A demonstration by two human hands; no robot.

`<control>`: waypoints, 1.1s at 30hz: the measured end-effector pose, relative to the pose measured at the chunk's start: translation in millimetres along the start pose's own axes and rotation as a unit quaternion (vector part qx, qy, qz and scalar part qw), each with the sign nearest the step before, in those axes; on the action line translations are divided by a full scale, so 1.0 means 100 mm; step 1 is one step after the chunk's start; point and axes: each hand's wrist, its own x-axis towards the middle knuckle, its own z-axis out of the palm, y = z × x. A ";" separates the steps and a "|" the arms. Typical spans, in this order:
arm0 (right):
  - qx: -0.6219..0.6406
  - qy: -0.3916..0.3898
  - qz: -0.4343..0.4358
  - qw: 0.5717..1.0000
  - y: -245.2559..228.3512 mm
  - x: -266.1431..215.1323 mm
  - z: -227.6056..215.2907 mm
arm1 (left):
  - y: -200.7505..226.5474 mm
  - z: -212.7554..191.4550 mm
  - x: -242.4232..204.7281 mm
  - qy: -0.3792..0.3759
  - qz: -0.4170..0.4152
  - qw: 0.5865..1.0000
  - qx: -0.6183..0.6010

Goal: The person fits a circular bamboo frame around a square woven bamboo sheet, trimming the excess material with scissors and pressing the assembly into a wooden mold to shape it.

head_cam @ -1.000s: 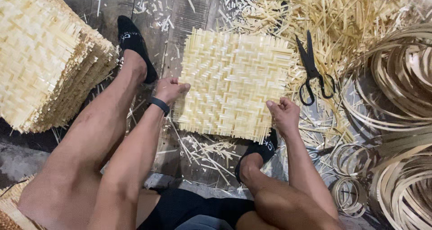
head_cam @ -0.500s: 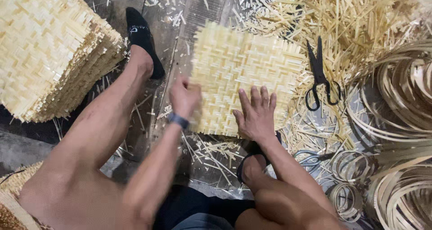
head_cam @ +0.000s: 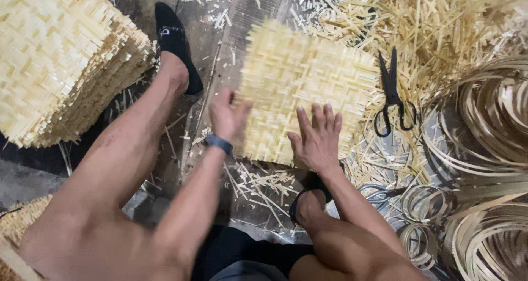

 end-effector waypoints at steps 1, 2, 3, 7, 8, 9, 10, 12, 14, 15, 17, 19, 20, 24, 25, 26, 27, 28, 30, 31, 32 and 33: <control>-0.002 0.003 0.003 1.000 0.02 0.01 0.01 | -0.17 -0.05 0.22 0.004 0.044 0.997 0.068; -0.001 -0.010 0.002 1.000 0.05 0.02 0.03 | -0.31 -0.03 0.33 0.001 0.048 0.997 0.067; -0.001 -0.023 0.005 1.000 0.07 0.00 0.06 | -0.44 0.01 0.41 -0.029 0.022 0.997 0.065; 0.001 0.060 -0.062 0.996 0.19 0.00 0.19 | -0.46 0.02 0.43 0.017 0.093 0.978 0.188; 0.019 0.074 -0.058 0.995 0.17 -0.01 0.21 | -0.33 0.04 0.29 0.125 0.268 0.901 0.318; 0.047 0.042 -0.025 0.998 0.16 -0.02 0.20 | -0.17 0.05 0.13 0.082 0.290 0.903 0.305; 0.077 0.013 0.008 0.997 0.16 -0.03 0.19 | 0.00 0.03 -0.05 0.039 0.312 0.903 0.292; 0.076 -0.008 0.031 0.997 0.15 -0.02 0.16 | 0.29 0.30 -0.39 -0.118 0.229 0.928 0.271; 0.082 -0.027 0.042 0.995 0.33 -0.04 0.13 | 0.38 0.47 -0.59 -0.264 0.137 0.919 0.258; 0.211 0.005 0.060 0.976 0.48 -0.03 0.14 | 0.37 0.57 -0.62 -0.256 0.147 0.902 0.315; 0.287 0.135 0.129 0.939 0.86 -0.08 0.12 | 0.27 0.59 -0.59 -0.251 0.167 0.879 0.369; 0.179 0.322 0.240 0.898 1.49 -0.33 -0.11 | 0.17 0.56 -0.55 -0.172 0.282 0.888 0.319; 0.115 0.365 0.278 0.881 1.87 -0.51 -0.34 | 0.15 0.57 -0.55 -0.179 0.289 0.886 0.316; -0.096 0.436 0.478 0.757 2.58 -1.39 -1.20 | 0.16 0.50 -0.55 -0.203 0.201 0.897 0.337; -0.138 0.452 0.504 0.724 2.66 -1.62 -1.37 | 0.19 0.51 -0.56 -0.185 0.235 0.897 0.327; -0.222 0.458 0.465 0.725 2.69 -1.89 -1.55 | 0.23 0.53 -0.56 -0.195 0.246 0.893 0.321; -0.302 0.457 0.421 0.723 2.69 -2.17 -1.72 | 0.26 0.52 -0.56 -0.203 0.186 0.887 0.370; -0.337 0.446 0.426 0.712 2.66 -2.51 -1.94 | 0.30 0.51 -0.56 -0.208 0.124 0.876 0.418; -0.488 0.385 0.486 0.615 2.73 -3.02 -2.35 | 0.35 0.51 -0.57 -0.212 0.131 0.867 0.431; -0.499 0.387 0.477 0.611 2.74 -3.29 -2.56 | 0.35 0.49 -0.57 -0.208 0.128 0.861 0.446; -0.509 0.390 0.469 0.607 2.72 -3.58 -2.78 | 0.34 0.50 -0.55 -0.208 0.132 0.861 0.444; -0.510 0.391 0.469 0.605 2.79 -3.78 -2.95 | 0.30 0.50 -0.54 -0.204 0.141 0.866 0.434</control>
